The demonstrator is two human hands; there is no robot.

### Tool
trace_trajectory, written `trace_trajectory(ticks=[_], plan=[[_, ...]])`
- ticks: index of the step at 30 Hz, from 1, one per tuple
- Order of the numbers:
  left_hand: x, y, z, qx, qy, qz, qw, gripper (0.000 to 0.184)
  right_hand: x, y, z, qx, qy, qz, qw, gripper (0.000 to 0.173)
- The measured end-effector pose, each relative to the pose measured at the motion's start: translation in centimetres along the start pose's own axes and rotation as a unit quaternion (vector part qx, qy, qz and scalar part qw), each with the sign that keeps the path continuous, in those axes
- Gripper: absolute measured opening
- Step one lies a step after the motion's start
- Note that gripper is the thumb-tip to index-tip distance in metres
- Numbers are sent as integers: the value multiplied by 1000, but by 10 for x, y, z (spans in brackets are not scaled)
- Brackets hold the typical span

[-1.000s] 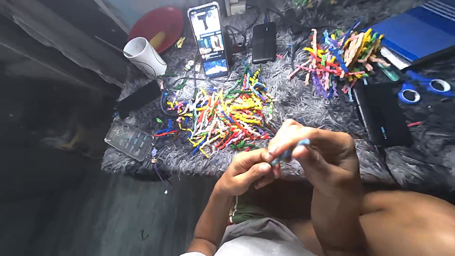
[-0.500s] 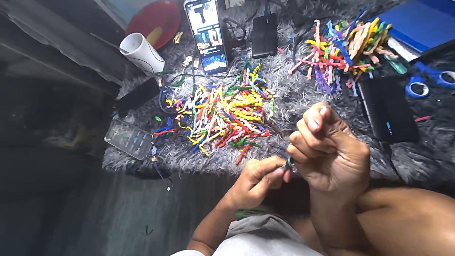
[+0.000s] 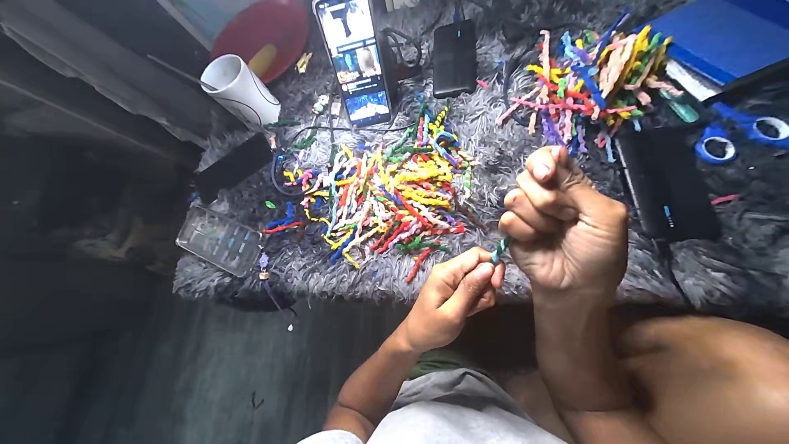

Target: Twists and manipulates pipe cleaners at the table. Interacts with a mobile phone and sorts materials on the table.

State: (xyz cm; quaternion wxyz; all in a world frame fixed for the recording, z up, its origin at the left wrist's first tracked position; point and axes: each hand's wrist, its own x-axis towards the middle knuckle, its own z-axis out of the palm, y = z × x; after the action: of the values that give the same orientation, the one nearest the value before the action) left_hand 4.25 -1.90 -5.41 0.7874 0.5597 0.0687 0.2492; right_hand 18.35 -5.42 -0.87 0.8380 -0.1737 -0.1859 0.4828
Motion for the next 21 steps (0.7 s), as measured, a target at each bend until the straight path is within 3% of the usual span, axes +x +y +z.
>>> trace_trajectory(ticks=[9,13,16,18,21], plan=[[8,3,-2,42,42,-29,998,22,10,0,-13,23,12,-5,1000,31],[9,2,-11,-106,12,-54,993,20,14,-1,-17,33,-20,19,999,29],[8,6,-22,-163,24,-67,984,24,26,0,-14,-66,-5,6,998,37],[8,10,-28,-97,45,-43,993,27,32,3,-16,-131,-19,-24,991,38],[9,14,-36,110,83,24,990,28,33,6,-20,-217,-36,-71,973,32]])
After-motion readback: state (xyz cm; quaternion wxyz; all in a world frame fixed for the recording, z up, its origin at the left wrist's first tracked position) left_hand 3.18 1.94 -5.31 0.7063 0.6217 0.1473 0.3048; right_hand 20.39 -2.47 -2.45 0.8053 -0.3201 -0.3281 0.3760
